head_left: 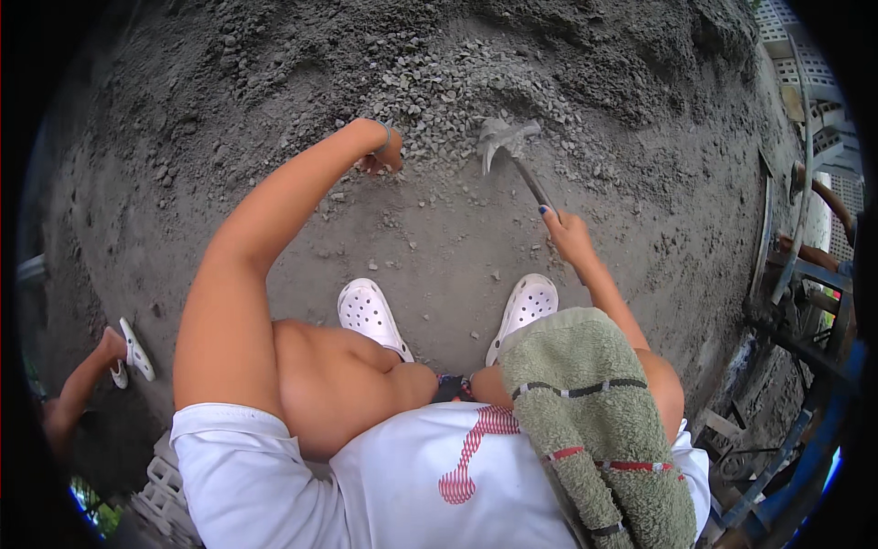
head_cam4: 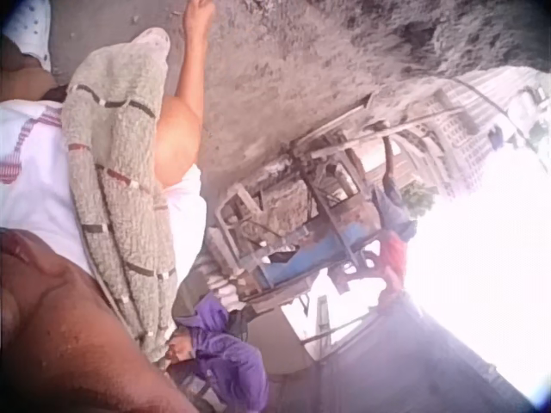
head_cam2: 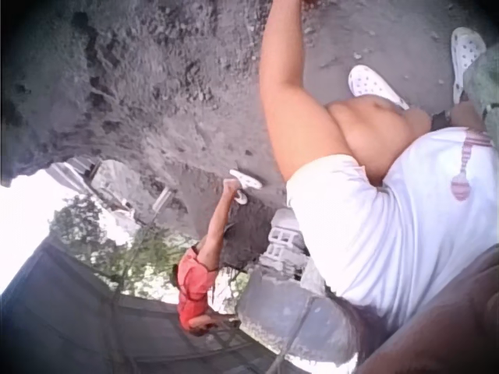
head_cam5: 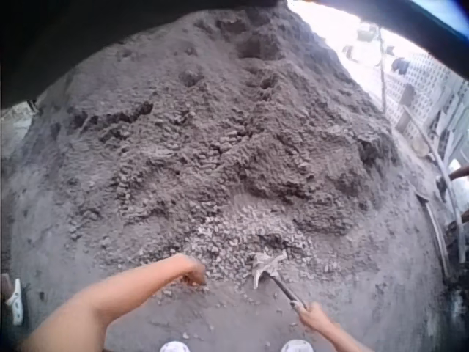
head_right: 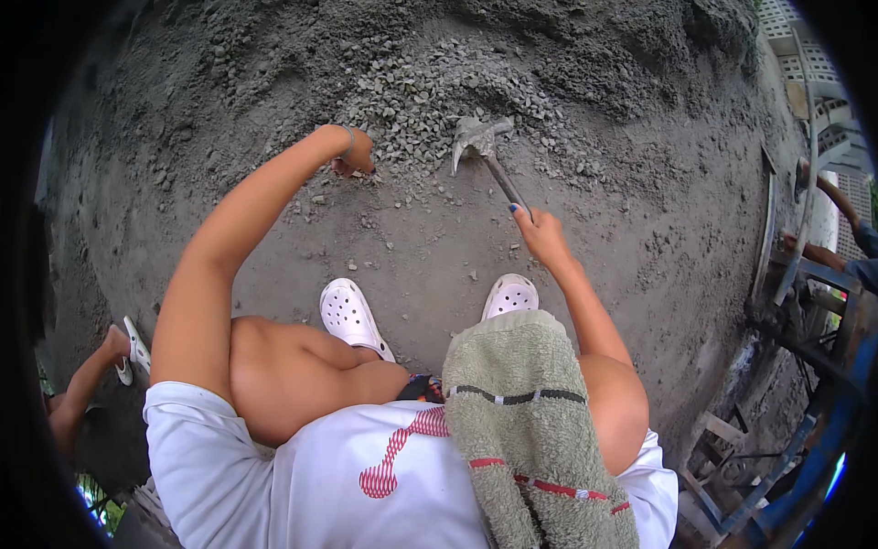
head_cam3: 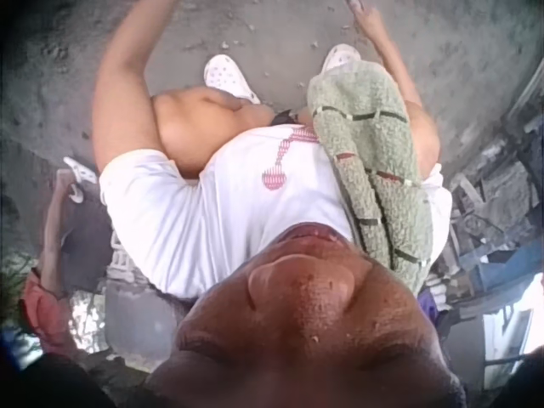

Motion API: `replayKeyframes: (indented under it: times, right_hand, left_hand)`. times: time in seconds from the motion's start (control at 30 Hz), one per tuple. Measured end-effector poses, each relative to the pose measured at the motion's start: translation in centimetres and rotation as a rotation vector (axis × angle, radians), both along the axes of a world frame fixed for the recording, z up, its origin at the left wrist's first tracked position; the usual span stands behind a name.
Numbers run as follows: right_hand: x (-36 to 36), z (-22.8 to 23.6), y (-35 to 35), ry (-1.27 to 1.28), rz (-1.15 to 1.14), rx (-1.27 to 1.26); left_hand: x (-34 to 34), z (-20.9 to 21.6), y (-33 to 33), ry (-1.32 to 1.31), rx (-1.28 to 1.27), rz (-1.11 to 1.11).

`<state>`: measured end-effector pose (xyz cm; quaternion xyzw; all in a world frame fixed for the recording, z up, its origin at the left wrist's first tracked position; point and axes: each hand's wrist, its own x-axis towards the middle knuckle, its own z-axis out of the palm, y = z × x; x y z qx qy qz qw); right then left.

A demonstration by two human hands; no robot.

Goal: Breaking stones into smaller pieces using a hammer.

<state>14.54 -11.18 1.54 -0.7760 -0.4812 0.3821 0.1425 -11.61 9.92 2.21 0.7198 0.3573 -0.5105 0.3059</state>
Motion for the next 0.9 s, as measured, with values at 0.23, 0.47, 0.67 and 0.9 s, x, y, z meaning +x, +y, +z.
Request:
replayKeyframes:
  times: [0.23,0.47,0.67,0.9]
  right_hand:
    - [0.4,12.8,3.4,0.504,-0.045,0.38]
    - [-1.7,12.6,2.8,0.6,-0.014,0.444]
    - [-1.2,12.8,0.7,0.5,-0.045,0.431]
    - [-0.2,12.0,1.2,0.444,-0.024,0.401]
  left_hand:
    - [0.5,-1.5,1.4,-0.081,0.1,-0.098]
    - [6.1,-1.7,-3.7,-0.882,0.647,-0.303]
    - [11.2,-5.0,-4.2,-0.895,0.785,-0.531]
    - [11.4,-2.1,-4.1,-0.904,0.732,-0.209]
